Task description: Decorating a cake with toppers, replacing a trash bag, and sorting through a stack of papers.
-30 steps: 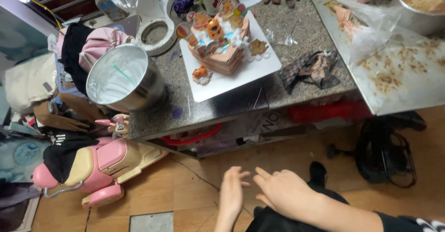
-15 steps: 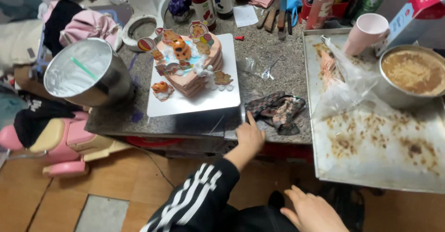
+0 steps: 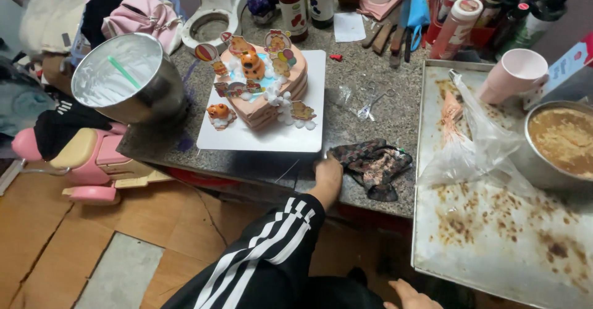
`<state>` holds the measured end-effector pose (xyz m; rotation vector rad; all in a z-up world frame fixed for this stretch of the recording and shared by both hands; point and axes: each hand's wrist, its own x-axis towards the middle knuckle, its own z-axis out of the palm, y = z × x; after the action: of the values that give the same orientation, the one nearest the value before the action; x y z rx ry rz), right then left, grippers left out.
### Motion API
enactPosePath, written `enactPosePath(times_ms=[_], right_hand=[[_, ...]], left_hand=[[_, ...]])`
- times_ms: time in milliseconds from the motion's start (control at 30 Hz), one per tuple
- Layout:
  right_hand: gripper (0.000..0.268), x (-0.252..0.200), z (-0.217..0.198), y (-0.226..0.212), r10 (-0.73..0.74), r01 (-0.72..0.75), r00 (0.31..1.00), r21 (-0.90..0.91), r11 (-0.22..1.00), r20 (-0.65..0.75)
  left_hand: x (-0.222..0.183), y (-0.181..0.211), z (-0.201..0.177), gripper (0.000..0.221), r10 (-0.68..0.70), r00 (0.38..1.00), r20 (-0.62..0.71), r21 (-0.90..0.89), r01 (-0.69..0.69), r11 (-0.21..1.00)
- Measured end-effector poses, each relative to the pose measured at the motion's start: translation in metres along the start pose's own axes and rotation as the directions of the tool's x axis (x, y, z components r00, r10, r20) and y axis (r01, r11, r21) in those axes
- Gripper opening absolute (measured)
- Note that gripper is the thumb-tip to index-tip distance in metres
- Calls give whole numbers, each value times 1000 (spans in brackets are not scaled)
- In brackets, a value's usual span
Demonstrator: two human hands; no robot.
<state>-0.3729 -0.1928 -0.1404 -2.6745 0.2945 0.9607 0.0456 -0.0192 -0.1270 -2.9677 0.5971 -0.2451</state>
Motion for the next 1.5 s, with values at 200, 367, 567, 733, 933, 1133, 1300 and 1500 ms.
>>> enactPosePath(times_ms=[200,367,567,733,933,1133,1300,1500], right_hand=[[65,4,-14,-17,-35,37,979,4,999,-200],[64,-7,-32,-43,-104,105,939,-14,994,-328],[62,56,4,4,-140,136,965,-32,990,-221],[73,127,41,60,-333,333,943,-34,942,-12],[57,13,-91,-66,7,10,986,-100,995,169],[21,-86,-214,-208,-29,295,737,283,913,-675],[25,-79,-225,-245,17,352,911,798,489,-412],[21,-100,-242,-308,-101,419,902,791,445,-421]], left_hand=[[-15,-12,-58,22,184,983,6,-148,-181,972],[-19,-13,-93,24,181,983,-23,-282,-180,942],[-25,-7,-102,35,208,978,1,-338,-196,921],[-28,-2,-140,59,222,955,196,-301,-157,940],[-65,-4,-201,94,124,936,329,-340,-5,940],[-132,-45,-260,94,377,753,539,-786,287,548],[-176,-91,-253,63,834,552,-11,-285,798,-531],[-213,-158,-278,64,801,580,150,-198,811,-550]])
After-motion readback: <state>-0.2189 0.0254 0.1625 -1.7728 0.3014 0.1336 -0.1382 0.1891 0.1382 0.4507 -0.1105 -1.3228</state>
